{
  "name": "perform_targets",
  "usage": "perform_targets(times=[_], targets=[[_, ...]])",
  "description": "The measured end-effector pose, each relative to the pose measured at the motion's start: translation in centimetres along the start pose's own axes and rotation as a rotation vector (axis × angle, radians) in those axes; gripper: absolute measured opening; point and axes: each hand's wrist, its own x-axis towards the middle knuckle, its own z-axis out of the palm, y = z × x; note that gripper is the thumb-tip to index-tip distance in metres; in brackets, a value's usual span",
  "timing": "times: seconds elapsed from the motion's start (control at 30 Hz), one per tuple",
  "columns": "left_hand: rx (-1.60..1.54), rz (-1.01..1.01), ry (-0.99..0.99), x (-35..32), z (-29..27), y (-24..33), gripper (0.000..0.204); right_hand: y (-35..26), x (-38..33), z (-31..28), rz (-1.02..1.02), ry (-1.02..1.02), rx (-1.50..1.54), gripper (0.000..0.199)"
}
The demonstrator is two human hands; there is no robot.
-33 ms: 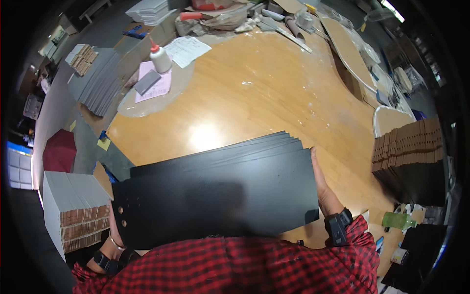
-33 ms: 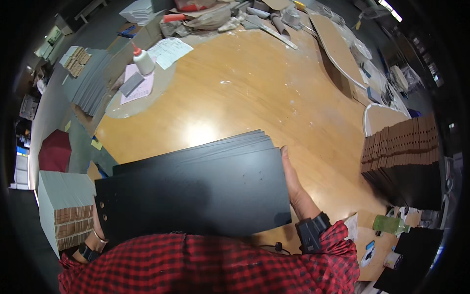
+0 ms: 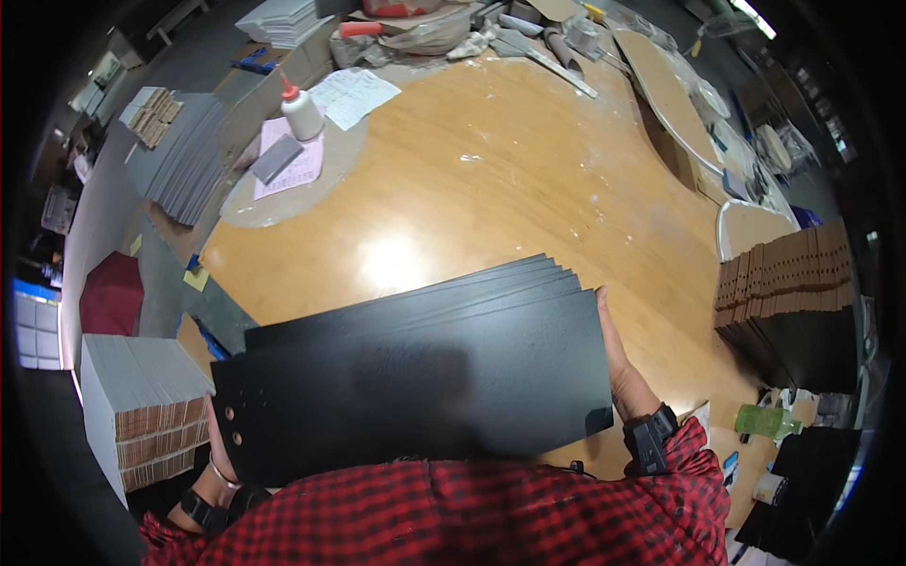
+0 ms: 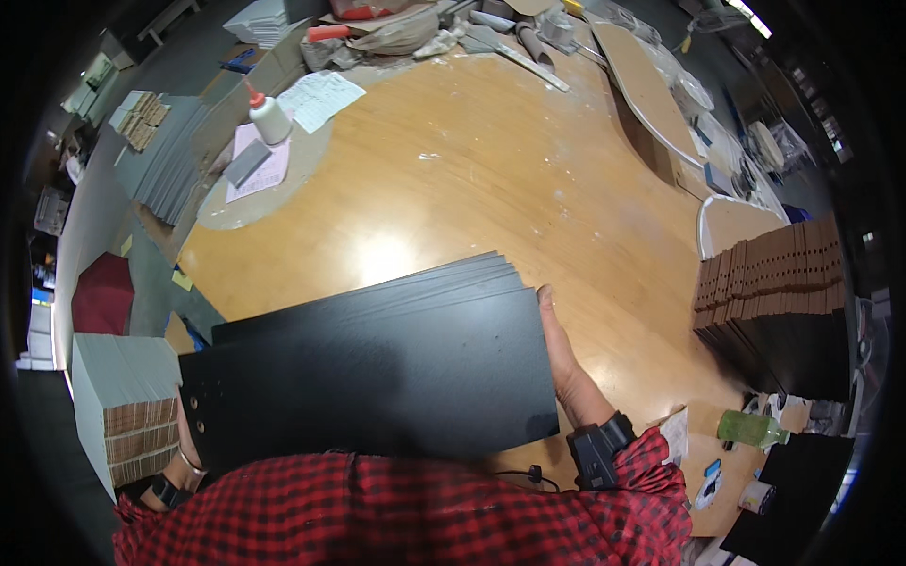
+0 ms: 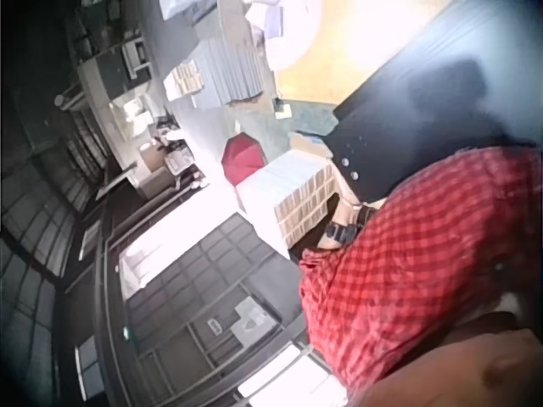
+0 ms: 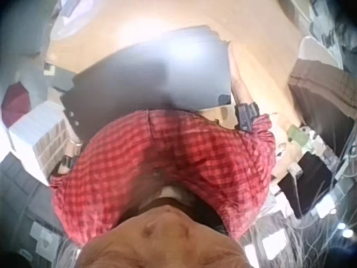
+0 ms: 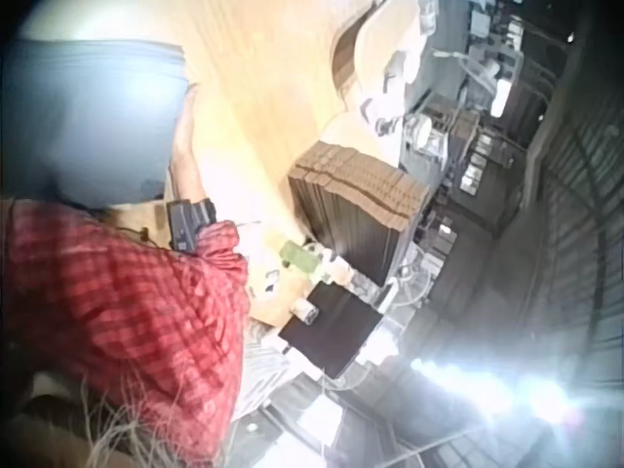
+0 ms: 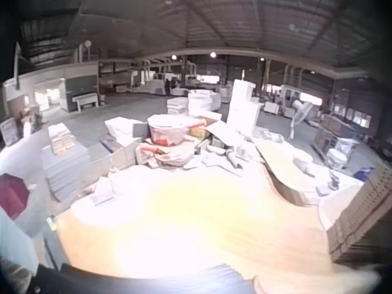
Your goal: The recorder uses a hand scraper to clean the edges of black furniture panels and then wipes the surfaces with a rag to finish them.
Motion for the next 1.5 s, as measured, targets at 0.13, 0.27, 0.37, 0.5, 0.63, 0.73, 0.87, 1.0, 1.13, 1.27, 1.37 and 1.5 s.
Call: perform_targets(times=[0.13, 0.27, 0.37, 0.5, 0.63, 0.73, 0.87, 1.0, 1.13, 1.27, 1.37, 1.5], targets=[[0.025, 0.004, 0.025, -0.3, 0.2, -0.7, 0.062, 0.0, 0.6, 0.3, 0.151, 0.107, 0.054, 0.073], [0.025, -0.051, 0.013, 0.5, 0.6, -1.2, 0.061, -2.2, 1.6, 1.1, 0.281, 0.174, -0.011, 0.067], [0.019, -0.084, -0.002, 1.1, 0.3, -1.4, 0.06, -1.8, 1.8, -1.3, 0.356, 0.045, 0.201, 0.06], [-0.007, -0.085, -0.023, 1.8, -0.4, -1.3, 0.059, -2.6, 1.4, 0.8, 0.346, 0.115, 0.305, 0.052], [-0.018, -0.078, -0.068, 3.3, -0.4, -1.3, 0.057, -1.6, 1.2, -0.7, 0.306, 0.083, 0.266, 0.043], [-0.021, -0.075, -0.118, 4.4, -0.7, -0.9, 0.056, -0.3, 1.8, -1.6, 0.254, 0.031, 0.433, 0.04], [-0.027, -0.007, -0.214, 6.1, -1.2, 0.7, 0.055, -1.5, 2.3, -2.9, 0.191, 0.066, 0.254, 0.04], [-0.042, 0.023, -0.487, 11.8, -1.8, 3.1, 0.054, -2.4, 1.9, -6.5, -0.005, 0.192, 0.019, 0.041], [-0.068, 0.034, -0.682, 13.9, -3.3, 4.6, 0.052, -3.6, 2.5, -5.9, -0.162, 0.261, -0.124, 0.042], [-0.047, 0.044, -0.563, 13.2, -1.4, 3.3, 0.051, -2.7, 1.8, -7.4, -0.177, 0.207, -0.277, 0.041], [-0.017, 0.091, -0.43, 10.8, 0.4, 1.8, 0.05, -0.8, 2.0, -9.2, -0.239, 0.169, -0.185, 0.042], [0.037, 0.165, -0.324, 7.9, 2.6, 1.1, 0.049, 0.5, 0.2, -8.7, -0.269, 0.273, -0.08, 0.042]])
